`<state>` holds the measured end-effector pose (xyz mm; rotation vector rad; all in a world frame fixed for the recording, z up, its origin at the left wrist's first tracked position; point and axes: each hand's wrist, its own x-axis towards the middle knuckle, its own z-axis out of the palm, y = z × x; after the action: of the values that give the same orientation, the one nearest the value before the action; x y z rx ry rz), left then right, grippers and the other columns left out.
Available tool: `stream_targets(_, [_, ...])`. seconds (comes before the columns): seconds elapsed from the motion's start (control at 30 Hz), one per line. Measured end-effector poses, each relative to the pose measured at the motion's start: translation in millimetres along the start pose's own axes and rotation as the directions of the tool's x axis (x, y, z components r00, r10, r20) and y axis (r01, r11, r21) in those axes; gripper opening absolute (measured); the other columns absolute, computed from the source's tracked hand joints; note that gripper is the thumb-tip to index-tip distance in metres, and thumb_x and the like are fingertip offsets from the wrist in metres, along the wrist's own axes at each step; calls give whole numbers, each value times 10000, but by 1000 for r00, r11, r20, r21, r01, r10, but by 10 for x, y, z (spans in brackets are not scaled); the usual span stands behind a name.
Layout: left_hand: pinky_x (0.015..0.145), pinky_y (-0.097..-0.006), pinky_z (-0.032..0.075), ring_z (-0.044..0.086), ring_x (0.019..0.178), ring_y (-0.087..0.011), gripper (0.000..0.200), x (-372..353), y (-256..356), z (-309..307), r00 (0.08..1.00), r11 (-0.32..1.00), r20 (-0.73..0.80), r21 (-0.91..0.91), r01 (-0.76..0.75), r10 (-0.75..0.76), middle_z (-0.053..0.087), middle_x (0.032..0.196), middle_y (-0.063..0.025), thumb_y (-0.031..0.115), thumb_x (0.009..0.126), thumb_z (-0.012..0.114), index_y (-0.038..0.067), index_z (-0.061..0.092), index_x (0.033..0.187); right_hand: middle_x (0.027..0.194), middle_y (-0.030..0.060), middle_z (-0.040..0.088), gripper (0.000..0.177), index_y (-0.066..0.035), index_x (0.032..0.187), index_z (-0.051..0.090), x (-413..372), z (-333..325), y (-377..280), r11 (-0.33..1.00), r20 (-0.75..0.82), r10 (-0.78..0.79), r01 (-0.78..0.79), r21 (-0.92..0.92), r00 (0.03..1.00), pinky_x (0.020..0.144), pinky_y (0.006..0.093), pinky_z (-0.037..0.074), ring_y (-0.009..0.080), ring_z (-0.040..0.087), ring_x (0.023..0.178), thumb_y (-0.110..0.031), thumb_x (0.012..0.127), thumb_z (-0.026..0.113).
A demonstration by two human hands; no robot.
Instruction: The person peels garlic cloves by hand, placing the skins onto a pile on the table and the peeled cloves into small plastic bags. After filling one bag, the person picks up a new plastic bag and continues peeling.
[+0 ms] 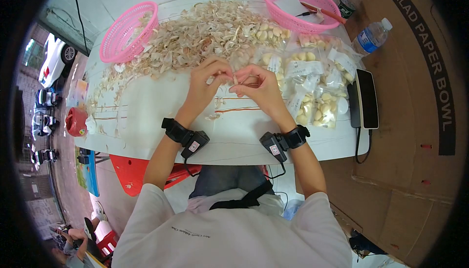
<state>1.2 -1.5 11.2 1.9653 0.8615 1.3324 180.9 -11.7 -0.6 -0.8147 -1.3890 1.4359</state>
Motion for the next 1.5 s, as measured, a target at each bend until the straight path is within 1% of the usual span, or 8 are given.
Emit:
stream_targets(0.23, [659, -254, 481, 547, 756, -163, 170, -8, -44, 43, 995, 993, 63, 78, -85, 81, 492, 895, -81, -134, 739, 504, -20, 551, 857, 835, 32, 617, 204, -5, 967, 554, 15, 12, 20, 996, -58, -75, 77, 39, 995, 604, 219, 504, 105, 621, 670, 18, 800, 670])
stream_targets(0.4, [654, -250, 471, 526, 753, -158, 164, -29, -26, 66, 996, 1000, 88, -6, 5, -4, 474, 884, -80, -132, 759, 474, -17, 526, 863, 852, 26, 591, 216, -11, 1012, 548, 3, -13, -23, 986, -161, -83, 105, 130, 983, 616, 217, 514, 112, 622, 678, 7, 821, 649])
stream_targets(0.47, [654, -248, 469, 528, 752, -153, 153, -28, -27, 53, 996, 1000, 92, 16, 19, -20, 477, 882, -75, -123, 771, 482, -14, 525, 869, 863, 30, 593, 233, -17, 1039, 542, 18, -77, -46, 962, -361, 43, 58, 266, 931, 617, 212, 508, 115, 616, 681, -9, 828, 641])
stream_targets(0.6, [649, -245, 465, 547, 761, -140, 97, -17, 32, 68, 992, 992, 43, 39, 117, -118, 504, 879, -62, -77, 806, 531, -6, 555, 867, 877, 26, 597, 243, -22, 1047, 539, 35, -121, -68, 933, -387, 30, 113, 341, 921, 608, 201, 488, 105, 612, 690, -26, 827, 642])
stream_targets(0.67, [653, -245, 473, 559, 772, -140, 93, -16, -18, 51, 995, 994, 50, 65, 84, -88, 527, 886, -63, -56, 815, 547, -4, 582, 883, 886, 32, 603, 254, -18, 1041, 545, 33, -162, 13, 977, -271, -88, 136, 162, 959, 592, 205, 482, 91, 606, 664, -13, 813, 659])
stream_targets(0.97, [706, -268, 530, 627, 825, -144, 123, -26, 51, 91, 985, 982, -30, -91, 169, -172, 626, 926, -79, 4, 832, 597, -13, 648, 942, 822, 15, 615, 278, -10, 976, 579, 5, 25, 9, 973, -138, -132, 102, -205, 982, 569, 186, 473, 62, 603, 642, 28, 740, 720])
stream_targets(1.27, [698, -249, 535, 643, 785, -127, 93, -55, -13, 95, 981, 963, -22, -195, 187, -195, 642, 890, -61, -25, 800, 642, -31, 643, 893, 824, 18, 625, 256, -15, 953, 601, -6, 45, 14, 942, -157, -180, 124, -313, 971, 570, 178, 469, 42, 595, 643, 27, 734, 727])
stream_targets(1.5, [707, -252, 532, 635, 791, -118, 50, -56, -33, 103, 974, 953, 2, -205, 221, -225, 638, 862, -63, -34, 820, 620, -31, 608, 869, 804, 25, 620, 247, -9, 952, 596, -9, 56, 18, 966, -177, -132, 87, -243, 975, 535, 179, 473, 55, 607, 624, 4, 747, 732])
